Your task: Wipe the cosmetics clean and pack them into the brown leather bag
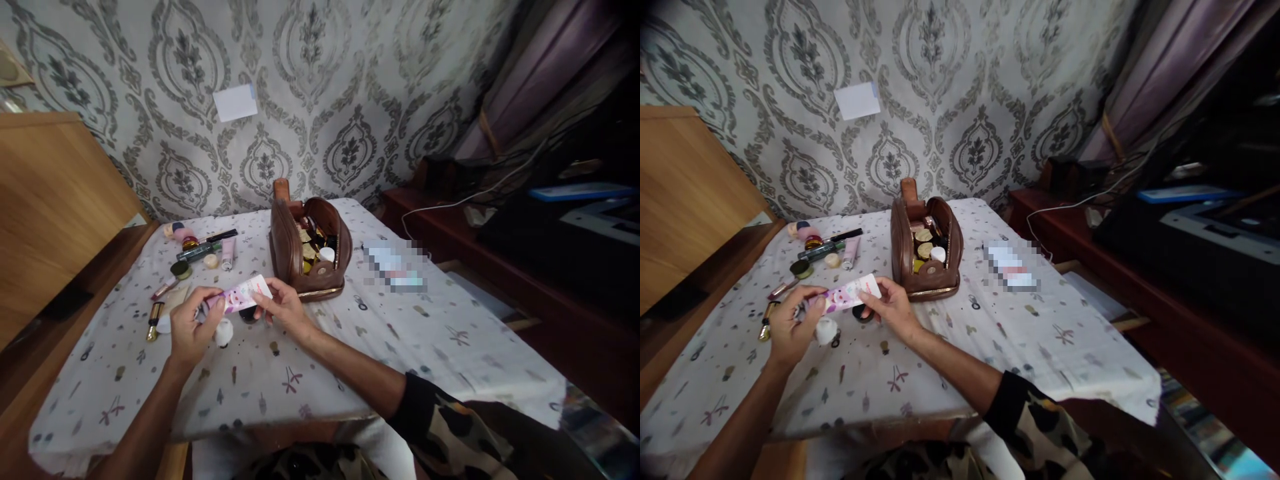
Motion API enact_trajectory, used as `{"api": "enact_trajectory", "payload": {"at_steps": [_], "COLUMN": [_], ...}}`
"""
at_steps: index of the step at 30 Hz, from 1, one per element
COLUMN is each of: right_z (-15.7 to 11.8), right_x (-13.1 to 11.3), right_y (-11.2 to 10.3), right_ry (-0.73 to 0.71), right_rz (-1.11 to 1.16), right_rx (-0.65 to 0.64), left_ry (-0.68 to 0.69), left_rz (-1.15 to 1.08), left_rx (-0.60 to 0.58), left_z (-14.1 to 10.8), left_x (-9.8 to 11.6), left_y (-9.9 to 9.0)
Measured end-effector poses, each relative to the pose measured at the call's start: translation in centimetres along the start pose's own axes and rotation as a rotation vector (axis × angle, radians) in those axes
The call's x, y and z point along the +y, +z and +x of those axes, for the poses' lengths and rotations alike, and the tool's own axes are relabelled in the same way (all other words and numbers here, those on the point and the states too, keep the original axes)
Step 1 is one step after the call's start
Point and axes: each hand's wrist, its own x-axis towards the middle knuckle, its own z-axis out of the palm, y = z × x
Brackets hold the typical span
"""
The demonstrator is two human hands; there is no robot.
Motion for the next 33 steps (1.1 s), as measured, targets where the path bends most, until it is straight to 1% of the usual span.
{"api": "enact_trajectory", "payload": {"at_steps": [3, 5, 9, 12, 14, 18, 21, 25, 28, 33], "right_z": [0.0, 0.0, 0.0, -0.1, -0.1, -0.1, 0.0, 0.1, 0.0, -0.4], "right_x": [0.9, 1.6, 2.5, 2.8, 2.8, 3.0, 3.1, 3.3, 3.3, 2.9], "right_y": [-0.3, -0.5, -0.9, -1.0, -1.0, -1.0, -1.1, -1.1, -1.0, -0.5], "right_ry": [-0.016, -0.047, -0.128, -0.135, -0.133, -0.124, -0.114, -0.115, -0.112, -0.11], "right_rz": [-0.072, -0.132, -0.287, -0.364, -0.397, -0.452, -0.473, -0.478, -0.472, -0.465], "right_rx": [-0.026, -0.032, -0.019, -0.028, -0.027, -0.029, -0.032, -0.026, -0.022, -0.038], "left_ry": [-0.064, -0.128, -0.319, -0.406, -0.407, -0.385, -0.355, -0.333, -0.298, -0.198], "left_rz": [-0.014, -0.031, -0.034, 0.0, 0.014, -0.021, 0.045, 0.138, 0.196, 0.387], "left_rx": [-0.012, 0.002, 0.039, 0.003, -0.052, -0.161, -0.237, -0.252, -0.256, -0.265], "left_z": [0.2, 0.5, 1.1, 1.5, 1.8, 2.1, 1.8, 1.2, 0.7, 0.3], "left_x": [-0.5, -1.5, -4.6, -6.7, -7.6, -9.0, -10.1, -11.1, -11.2, -11.3], "left_y": [-0.2, -0.5, -1.2, -1.2, -0.7, 1.3, 2.5, 2.9, 2.8, 2.9]}}
